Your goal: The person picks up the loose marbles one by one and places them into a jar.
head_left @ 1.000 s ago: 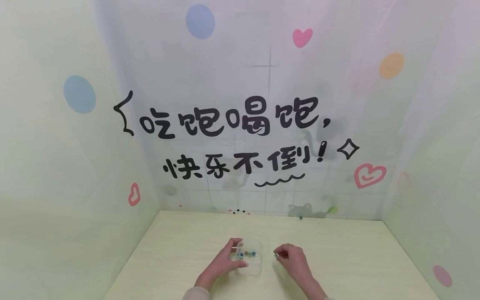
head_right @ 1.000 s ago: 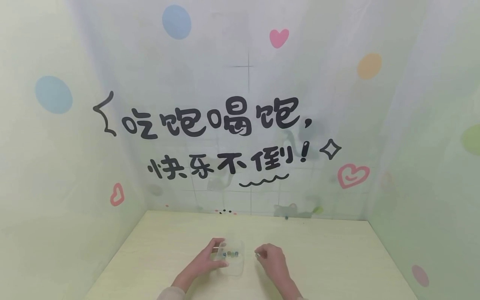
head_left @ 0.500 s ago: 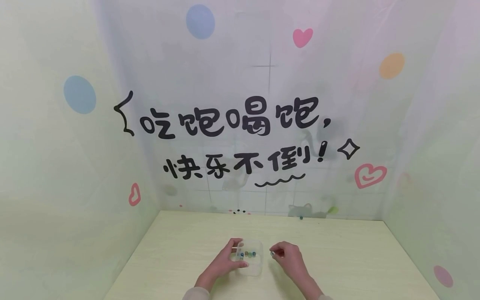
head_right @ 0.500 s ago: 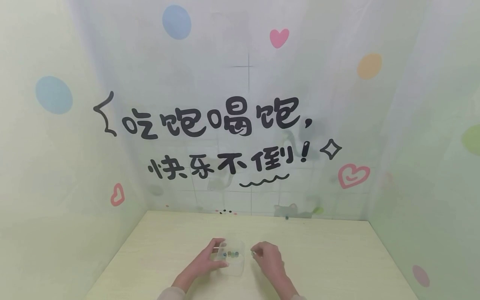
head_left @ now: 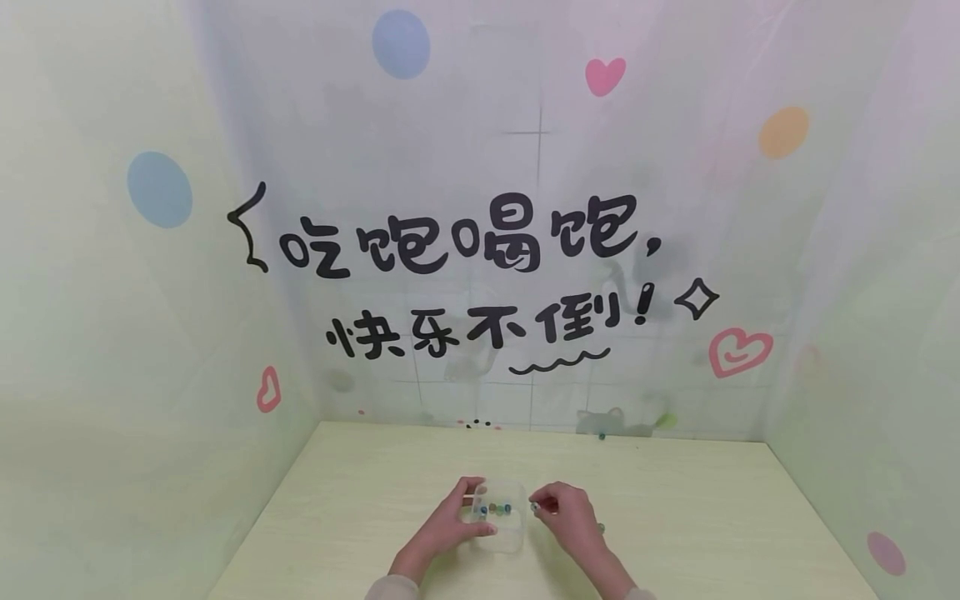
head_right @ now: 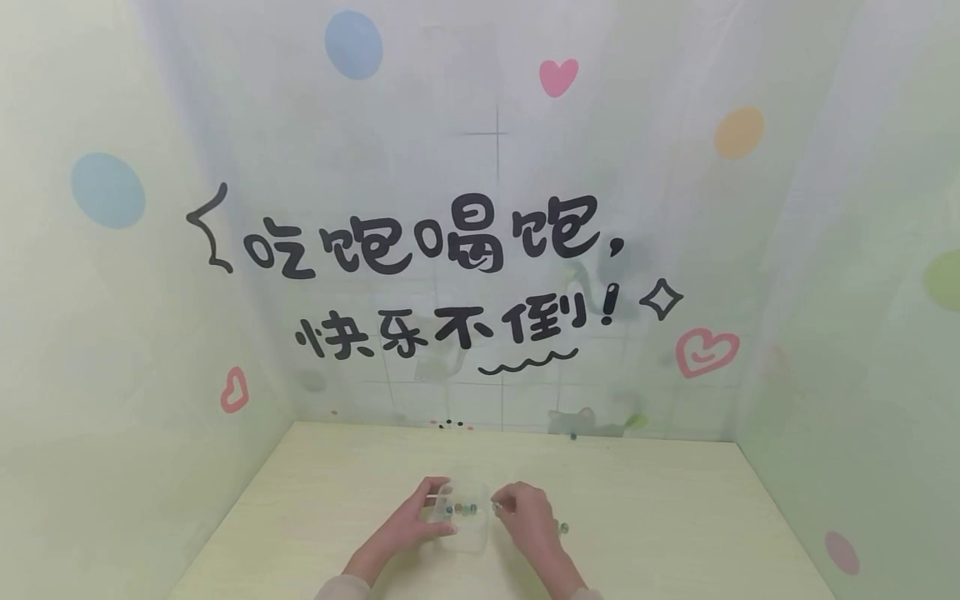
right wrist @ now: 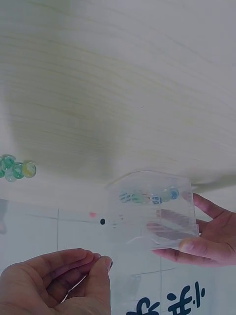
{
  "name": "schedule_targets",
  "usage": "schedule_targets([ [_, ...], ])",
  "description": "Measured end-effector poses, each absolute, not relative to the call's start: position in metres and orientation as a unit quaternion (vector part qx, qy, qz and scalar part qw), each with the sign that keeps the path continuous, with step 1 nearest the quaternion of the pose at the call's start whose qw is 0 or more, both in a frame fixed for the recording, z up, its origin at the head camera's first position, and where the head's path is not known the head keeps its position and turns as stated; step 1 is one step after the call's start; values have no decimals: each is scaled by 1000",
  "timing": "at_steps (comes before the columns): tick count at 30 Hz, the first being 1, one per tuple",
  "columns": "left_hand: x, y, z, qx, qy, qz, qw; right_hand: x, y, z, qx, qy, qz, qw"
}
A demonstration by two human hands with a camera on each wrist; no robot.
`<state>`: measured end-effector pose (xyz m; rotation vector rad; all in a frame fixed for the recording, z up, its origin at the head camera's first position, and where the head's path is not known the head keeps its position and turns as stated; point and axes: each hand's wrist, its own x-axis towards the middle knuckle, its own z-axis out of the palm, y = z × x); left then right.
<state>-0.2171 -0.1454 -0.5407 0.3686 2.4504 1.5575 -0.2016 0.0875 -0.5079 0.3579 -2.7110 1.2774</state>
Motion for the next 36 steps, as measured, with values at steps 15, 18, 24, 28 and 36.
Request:
schedule_targets([
  [15,-216,-146,-540,136,833,527,101,-200,77,-503,124,-898,419,51],
  [18,-216,-146,-541,136,834,525,101,-200,76,-503,124,-899,417,49],
  [24,-216,-146,-539,133,835,524,102,-201,75,-504,127,-899,417,48],
  [28,-215,-146,-538,133,834,525,102,-201,73,-503,130,-898,417,45],
  [36,-214,-146,-537,130,833,527,105,-202,70,-505,140,-896,418,49],
])
